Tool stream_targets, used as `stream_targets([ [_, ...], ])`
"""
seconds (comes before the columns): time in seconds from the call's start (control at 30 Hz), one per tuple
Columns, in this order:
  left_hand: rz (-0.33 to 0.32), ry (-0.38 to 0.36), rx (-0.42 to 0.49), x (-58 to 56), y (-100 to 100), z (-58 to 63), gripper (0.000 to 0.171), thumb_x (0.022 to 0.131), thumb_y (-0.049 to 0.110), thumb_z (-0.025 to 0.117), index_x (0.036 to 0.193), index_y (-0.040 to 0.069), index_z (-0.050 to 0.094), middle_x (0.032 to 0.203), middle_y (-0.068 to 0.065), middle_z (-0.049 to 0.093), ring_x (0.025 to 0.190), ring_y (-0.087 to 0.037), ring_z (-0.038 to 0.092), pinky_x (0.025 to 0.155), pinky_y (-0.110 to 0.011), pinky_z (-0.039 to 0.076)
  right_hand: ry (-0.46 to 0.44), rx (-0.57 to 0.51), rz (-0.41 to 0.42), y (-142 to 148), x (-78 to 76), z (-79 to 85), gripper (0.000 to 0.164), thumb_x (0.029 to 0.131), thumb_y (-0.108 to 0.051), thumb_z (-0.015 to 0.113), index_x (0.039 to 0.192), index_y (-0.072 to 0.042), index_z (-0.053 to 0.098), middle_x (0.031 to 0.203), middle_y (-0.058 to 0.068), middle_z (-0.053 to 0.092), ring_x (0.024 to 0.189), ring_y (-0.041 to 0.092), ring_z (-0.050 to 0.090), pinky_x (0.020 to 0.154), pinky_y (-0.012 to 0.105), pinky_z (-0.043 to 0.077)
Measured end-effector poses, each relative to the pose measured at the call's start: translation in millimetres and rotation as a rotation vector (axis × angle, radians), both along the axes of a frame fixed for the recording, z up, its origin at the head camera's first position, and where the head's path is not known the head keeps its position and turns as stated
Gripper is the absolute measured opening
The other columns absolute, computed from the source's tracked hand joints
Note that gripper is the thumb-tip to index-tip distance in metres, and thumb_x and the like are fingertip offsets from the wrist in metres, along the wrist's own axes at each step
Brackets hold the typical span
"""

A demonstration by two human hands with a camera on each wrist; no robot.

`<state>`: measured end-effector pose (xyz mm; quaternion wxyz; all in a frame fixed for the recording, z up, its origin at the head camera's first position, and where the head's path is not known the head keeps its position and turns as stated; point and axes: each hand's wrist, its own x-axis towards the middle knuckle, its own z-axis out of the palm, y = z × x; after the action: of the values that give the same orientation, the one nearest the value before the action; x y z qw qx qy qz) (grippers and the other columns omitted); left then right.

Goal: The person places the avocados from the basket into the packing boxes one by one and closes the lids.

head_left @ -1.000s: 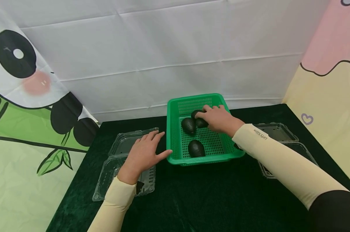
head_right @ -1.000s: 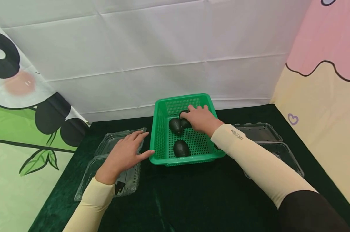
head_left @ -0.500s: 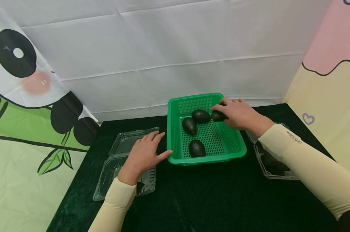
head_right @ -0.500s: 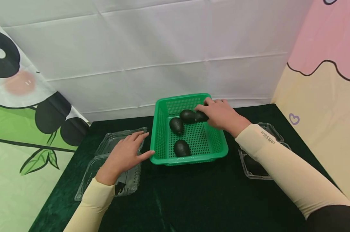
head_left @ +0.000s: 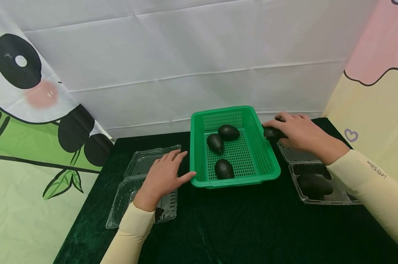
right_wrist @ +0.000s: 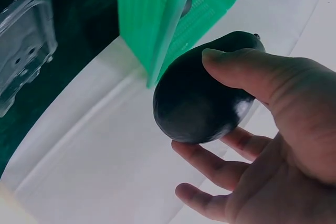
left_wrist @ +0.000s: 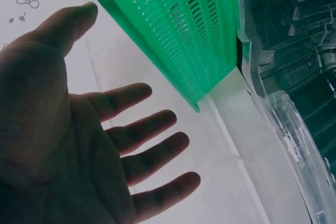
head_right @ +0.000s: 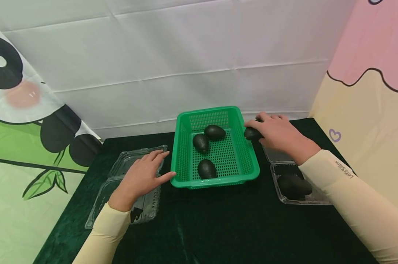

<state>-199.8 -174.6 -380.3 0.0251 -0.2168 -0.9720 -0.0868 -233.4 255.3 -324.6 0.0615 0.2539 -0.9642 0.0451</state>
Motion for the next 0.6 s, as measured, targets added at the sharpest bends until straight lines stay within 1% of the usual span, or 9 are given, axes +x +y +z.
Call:
stream_targets([
  [0.13, 0.003, -0.004, 0.001, 0.7, -1.1, -0.3, 0.081, 0.096, 0.062, 0.063, 0.156, 0.011, 0.046, 0.158, -0.019, 0.042, 0.141, -0.041, 0.044, 0.110, -0.064, 0.037, 0.012, -0.002, -0.020, 15.5, 9.3, -0.5, 0.069, 0.086, -0.007, 0.084, 0.147, -0.019, 0.055, 0.139, 0.023, 0.051, 0.117, 0.051, 0.057, 0.099, 0.073, 0.036],
  [0.23, 0.004, -0.009, -0.006, 0.9, -1.9, -0.5, 0.079, 0.097, 0.059, 0.064, 0.157, 0.011, 0.045, 0.158, -0.019, 0.041, 0.142, -0.041, 0.043, 0.110, -0.064, 0.037, 0.027, -0.005, -0.033, 28.0, 16.3, -2.5, 0.068, 0.085, -0.006, 0.084, 0.146, -0.018, 0.056, 0.138, 0.023, 0.051, 0.111, 0.049, 0.059, 0.093, 0.070, 0.040],
  [0.37, 0.008, -0.013, -0.009, 1.0, -2.9, 0.1, 0.075, 0.098, 0.054, 0.064, 0.157, 0.011, 0.044, 0.159, -0.019, 0.041, 0.142, -0.041, 0.043, 0.111, -0.065, 0.036, 0.038, -0.007, -0.049, 45.3, 24.0, -7.2, 0.068, 0.083, -0.006, 0.085, 0.144, -0.017, 0.058, 0.134, 0.022, 0.053, 0.101, 0.046, 0.063, 0.087, 0.068, 0.043],
  [0.43, 0.008, -0.013, -0.006, 1.1, -3.4, 0.7, 0.074, 0.098, 0.052, 0.065, 0.157, 0.011, 0.044, 0.158, -0.019, 0.041, 0.141, -0.041, 0.043, 0.111, -0.065, 0.036, 0.040, -0.006, -0.056, 54.3, 27.5, -10.2, 0.068, 0.083, -0.005, 0.085, 0.144, -0.016, 0.057, 0.133, 0.023, 0.054, 0.098, 0.045, 0.064, 0.086, 0.069, 0.043],
  [0.53, 0.011, -0.016, -0.002, 1.4, -4.1, 1.2, 0.074, 0.099, 0.052, 0.063, 0.157, 0.012, 0.044, 0.158, -0.018, 0.041, 0.141, -0.040, 0.043, 0.111, -0.065, 0.036, 0.052, -0.016, -0.065, 68.4, 33.8, -14.9, 0.068, 0.082, -0.004, 0.086, 0.143, -0.016, 0.058, 0.131, 0.025, 0.055, 0.092, 0.045, 0.066, 0.083, 0.070, 0.043],
  [0.6, 0.011, -0.016, 0.002, 1.4, -4.4, 1.3, 0.074, 0.099, 0.053, 0.063, 0.157, 0.012, 0.044, 0.158, -0.018, 0.042, 0.141, -0.040, 0.044, 0.111, -0.065, 0.036, 0.069, -0.012, -0.071, 77.6, 38.4, -18.1, 0.068, 0.081, -0.005, 0.086, 0.142, -0.016, 0.058, 0.130, 0.026, 0.056, 0.089, 0.043, 0.067, 0.080, 0.069, 0.045],
])
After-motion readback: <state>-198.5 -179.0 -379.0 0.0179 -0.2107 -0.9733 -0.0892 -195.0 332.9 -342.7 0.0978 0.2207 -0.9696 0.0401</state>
